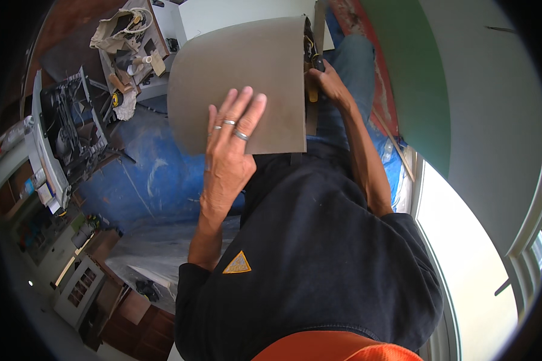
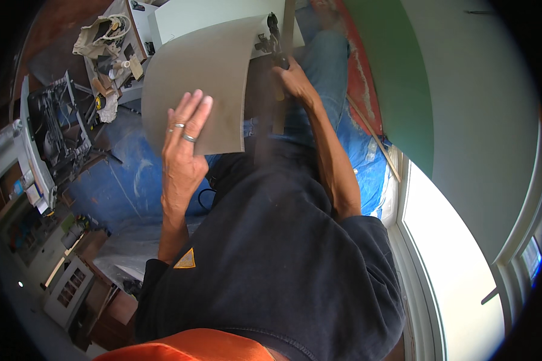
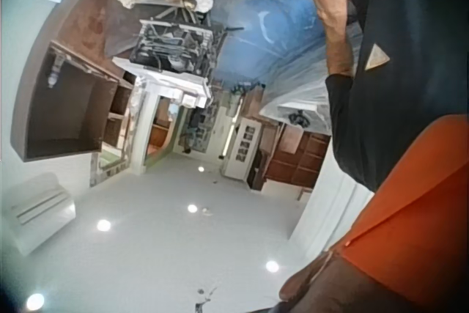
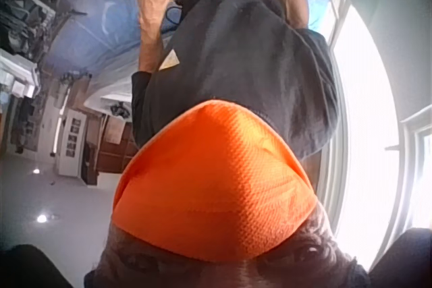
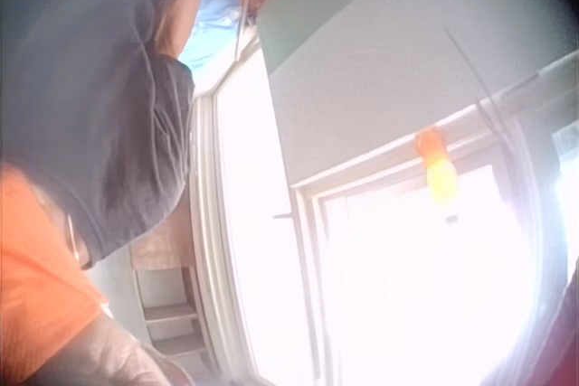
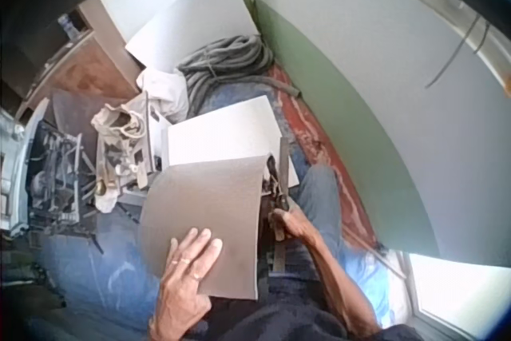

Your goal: The person measures a board with a tape measure and pencil, then uses a straightedge to mark a curved line. They move to a balcony to continue marking, return inside, and cut the board along the marked curve using tin snips. The cut piece is separated and briefly held up.

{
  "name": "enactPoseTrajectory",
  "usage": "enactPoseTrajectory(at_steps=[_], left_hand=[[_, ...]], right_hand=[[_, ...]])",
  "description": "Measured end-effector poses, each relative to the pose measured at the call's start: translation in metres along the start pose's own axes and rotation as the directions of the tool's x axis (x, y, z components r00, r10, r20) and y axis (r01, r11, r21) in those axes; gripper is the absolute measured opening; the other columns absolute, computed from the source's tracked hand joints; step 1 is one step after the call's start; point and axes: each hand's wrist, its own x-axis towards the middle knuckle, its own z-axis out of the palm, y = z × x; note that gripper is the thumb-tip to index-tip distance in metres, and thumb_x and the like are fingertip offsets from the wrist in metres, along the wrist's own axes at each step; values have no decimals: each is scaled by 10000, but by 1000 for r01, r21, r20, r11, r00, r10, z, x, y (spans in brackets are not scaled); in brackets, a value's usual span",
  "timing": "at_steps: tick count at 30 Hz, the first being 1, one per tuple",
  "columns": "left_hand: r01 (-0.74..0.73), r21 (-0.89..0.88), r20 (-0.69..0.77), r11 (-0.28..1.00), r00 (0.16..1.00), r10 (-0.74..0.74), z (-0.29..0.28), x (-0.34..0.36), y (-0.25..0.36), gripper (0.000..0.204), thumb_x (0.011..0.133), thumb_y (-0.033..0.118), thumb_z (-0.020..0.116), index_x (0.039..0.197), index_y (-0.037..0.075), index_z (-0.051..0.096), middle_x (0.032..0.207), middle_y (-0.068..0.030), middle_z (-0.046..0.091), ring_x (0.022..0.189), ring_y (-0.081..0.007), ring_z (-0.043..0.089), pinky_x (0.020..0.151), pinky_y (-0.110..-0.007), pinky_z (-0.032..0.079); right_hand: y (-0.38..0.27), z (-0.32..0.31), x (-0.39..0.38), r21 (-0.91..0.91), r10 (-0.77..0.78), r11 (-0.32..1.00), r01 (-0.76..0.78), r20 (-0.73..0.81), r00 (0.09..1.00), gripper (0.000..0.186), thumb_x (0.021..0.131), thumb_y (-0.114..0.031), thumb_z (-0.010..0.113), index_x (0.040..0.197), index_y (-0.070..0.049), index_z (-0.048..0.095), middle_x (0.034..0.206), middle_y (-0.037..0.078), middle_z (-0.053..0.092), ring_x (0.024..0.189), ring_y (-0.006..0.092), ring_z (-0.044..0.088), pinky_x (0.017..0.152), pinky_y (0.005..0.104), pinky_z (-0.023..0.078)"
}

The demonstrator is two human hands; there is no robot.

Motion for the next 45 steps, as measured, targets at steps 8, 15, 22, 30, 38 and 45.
enactPoseTrajectory(at_steps=[8,15,22,30,38,45], left_hand=[[-26,38,-380,999,924,38,-38,33,-35,647,887,-176,455,1453,106,593,1440,-117,623,1366,-306,562,1164,-425,419],[-37,46,-408,998,911,52,-43,41,-44,645,894,-179,436,1454,103,591,1437,-122,627,1353,-309,577,1145,-405,443],[6,-32,-474,999,880,-21,-56,35,-54,618,906,-150,434,1450,97,593,1441,-106,628,1369,-293,566,1145,-401,442],[192,-93,-584,977,784,-210,-81,25,-81,351,1075,159,525,1296,-103,605,1223,-237,696,1152,-280,662,989,-380,485],[150,-241,-797,959,533,-284,-125,19,-130,350,1025,97,619,1308,-108,607,1298,-173,666,1158,-227,630,1033,-344,467],[48,-409,-778,911,504,-376,-162,13,-166,388,950,-25,673,1326,-89,603,1355,-160,633,1209,-218,602,1107,-333,426]], right_hand=[[-46,-43,-52,97,-102,991,97,52,993,568,812,-175,658,1319,32,509,1139,179,698,973,254,687,879,358,541],[-31,-41,-27,183,-93,978,95,-23,995,464,840,-145,653,1254,49,571,1118,164,696,1041,273,699,952,414,554],[-17,-15,-13,-119,-159,980,157,-13,987,519,841,-175,686,1299,7,523,1104,136,706,1013,238,682,949,373,524],[-45,-25,16,-149,-242,962,227,-91,966,553,814,-177,722,1301,3,533,1061,130,726,996,244,685,927,380,533],[-61,-57,22,-180,-253,959,217,-205,946,615,776,-226,734,1304,28,547,1047,137,696,978,254,669,903,380,524],[-86,-69,42,-340,-250,924,177,-187,950,587,818,-249,721,1320,-5,540,1055,110,733,999,228,699,915,364,526]])
